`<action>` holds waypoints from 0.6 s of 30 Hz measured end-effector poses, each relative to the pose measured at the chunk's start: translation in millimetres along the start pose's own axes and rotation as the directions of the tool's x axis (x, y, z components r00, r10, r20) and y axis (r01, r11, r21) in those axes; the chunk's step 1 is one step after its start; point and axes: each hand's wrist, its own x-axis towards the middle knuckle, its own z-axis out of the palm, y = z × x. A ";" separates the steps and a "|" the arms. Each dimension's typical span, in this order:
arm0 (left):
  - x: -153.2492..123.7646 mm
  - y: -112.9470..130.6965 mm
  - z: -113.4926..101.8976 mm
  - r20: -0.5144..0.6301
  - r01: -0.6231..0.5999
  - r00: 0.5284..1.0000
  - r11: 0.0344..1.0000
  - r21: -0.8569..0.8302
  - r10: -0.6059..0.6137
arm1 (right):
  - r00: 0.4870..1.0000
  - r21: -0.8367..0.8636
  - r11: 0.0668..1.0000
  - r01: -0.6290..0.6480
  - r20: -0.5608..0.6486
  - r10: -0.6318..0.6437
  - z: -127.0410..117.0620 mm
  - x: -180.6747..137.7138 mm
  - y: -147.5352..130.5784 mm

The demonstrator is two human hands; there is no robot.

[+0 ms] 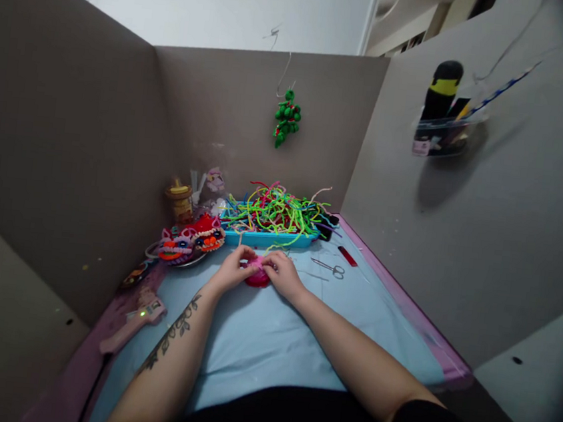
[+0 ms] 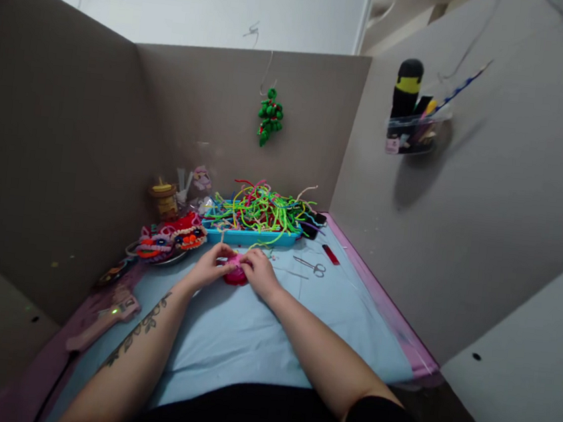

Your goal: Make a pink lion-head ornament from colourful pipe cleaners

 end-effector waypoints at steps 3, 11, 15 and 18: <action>-1.7 2.3 2.6 -0.005 0.025 1.000 0.999 0.022 -0.025 | 1.000 -0.004 1.000 0.015 0.004 -0.015 -1.3 -0.7 0.3; -13.2 44.2 -55.9 -0.086 -0.078 0.989 0.912 0.404 0.122 | 1.000 0.037 0.999 -0.005 0.013 0.004 -2.3 -4.5 4.4; -49.9 81.0 -103.3 -0.128 0.056 0.991 0.760 0.647 0.036 | 1.000 0.095 0.995 -0.019 0.014 0.018 -6.0 -6.5 6.4; -96.3 86.8 -118.4 -0.274 0.335 0.942 0.526 0.782 -0.193 | 0.997 0.115 0.991 -0.074 -0.030 0.078 -12.4 -8.5 6.0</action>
